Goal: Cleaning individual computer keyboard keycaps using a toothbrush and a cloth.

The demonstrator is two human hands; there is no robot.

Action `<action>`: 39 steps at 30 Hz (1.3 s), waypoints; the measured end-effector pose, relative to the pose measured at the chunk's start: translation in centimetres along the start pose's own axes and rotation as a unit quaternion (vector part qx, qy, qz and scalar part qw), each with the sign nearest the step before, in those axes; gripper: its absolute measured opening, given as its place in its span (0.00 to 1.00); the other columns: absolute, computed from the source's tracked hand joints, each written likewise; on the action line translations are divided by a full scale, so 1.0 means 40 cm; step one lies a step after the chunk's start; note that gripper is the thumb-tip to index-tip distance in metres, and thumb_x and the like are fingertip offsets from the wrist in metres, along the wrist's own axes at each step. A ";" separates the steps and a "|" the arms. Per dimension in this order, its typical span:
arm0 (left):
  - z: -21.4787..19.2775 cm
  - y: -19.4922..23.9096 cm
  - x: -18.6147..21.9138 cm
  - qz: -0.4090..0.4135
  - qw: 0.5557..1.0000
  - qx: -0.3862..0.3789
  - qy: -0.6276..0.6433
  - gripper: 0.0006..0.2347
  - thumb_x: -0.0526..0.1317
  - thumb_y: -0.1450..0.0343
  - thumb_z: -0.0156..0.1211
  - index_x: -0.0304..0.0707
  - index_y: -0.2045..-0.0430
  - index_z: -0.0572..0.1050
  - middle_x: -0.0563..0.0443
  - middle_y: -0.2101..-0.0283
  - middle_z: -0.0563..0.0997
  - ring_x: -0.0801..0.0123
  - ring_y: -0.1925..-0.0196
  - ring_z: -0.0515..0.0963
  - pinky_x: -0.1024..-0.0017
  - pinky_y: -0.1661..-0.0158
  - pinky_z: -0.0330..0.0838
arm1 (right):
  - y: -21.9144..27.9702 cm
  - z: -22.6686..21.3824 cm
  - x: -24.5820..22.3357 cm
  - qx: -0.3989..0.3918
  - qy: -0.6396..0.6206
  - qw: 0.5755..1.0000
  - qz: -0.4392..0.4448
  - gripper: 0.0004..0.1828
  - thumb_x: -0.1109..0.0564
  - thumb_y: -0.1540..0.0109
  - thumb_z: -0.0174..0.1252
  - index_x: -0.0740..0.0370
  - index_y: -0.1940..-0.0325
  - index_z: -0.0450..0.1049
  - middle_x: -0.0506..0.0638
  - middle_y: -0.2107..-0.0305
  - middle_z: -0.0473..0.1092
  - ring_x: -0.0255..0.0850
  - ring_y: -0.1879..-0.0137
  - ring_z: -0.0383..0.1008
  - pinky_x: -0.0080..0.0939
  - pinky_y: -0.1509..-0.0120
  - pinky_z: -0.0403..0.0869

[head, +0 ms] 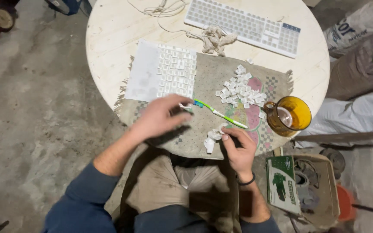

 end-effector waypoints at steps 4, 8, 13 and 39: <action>0.106 0.061 0.135 0.181 0.982 -0.019 0.051 0.23 0.45 0.28 0.65 0.35 0.40 0.72 0.39 0.41 0.78 0.52 0.41 0.78 0.60 0.46 0.73 | -0.017 0.038 -0.101 -0.050 -0.045 0.997 -0.022 0.08 0.64 0.37 0.63 0.66 0.55 0.80 0.54 0.60 0.78 0.41 0.54 0.79 0.37 0.47 0.75; 0.150 0.052 0.025 0.019 0.976 -0.041 0.214 0.17 0.40 0.28 0.63 0.36 0.46 0.76 0.48 0.52 0.83 0.69 0.54 0.82 0.71 0.53 0.76 | -0.034 0.058 -0.139 -0.081 -0.018 0.996 -0.038 0.08 0.63 0.38 0.63 0.65 0.54 0.81 0.54 0.61 0.77 0.42 0.55 0.79 0.37 0.49 0.75; -0.016 0.089 -0.057 -0.002 0.986 0.061 0.155 0.10 0.34 0.29 0.60 0.35 0.55 0.81 0.51 0.61 0.87 0.74 0.60 0.84 0.75 0.57 0.78 | -0.081 0.025 -0.136 -0.106 0.058 0.991 -0.049 0.11 0.61 0.38 0.63 0.63 0.52 0.79 0.53 0.60 0.77 0.45 0.55 0.79 0.40 0.50 0.76; 0.117 -0.216 0.114 0.069 0.969 -0.042 -0.234 0.13 0.44 0.28 0.62 0.46 0.50 0.79 0.47 0.52 0.82 0.51 0.50 0.79 0.56 0.53 0.74 | -0.211 -0.474 -0.127 -0.042 0.560 0.820 -0.113 0.05 0.57 0.36 0.63 0.57 0.57 0.77 0.51 0.66 0.73 0.51 0.57 0.73 0.51 0.52 0.69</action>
Point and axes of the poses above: each hand's wrist, its own y-axis away from the middle knuckle, its own z-axis out of the palm, x = y × z, the point moved 9 cm from there along -y, towards the middle knuckle
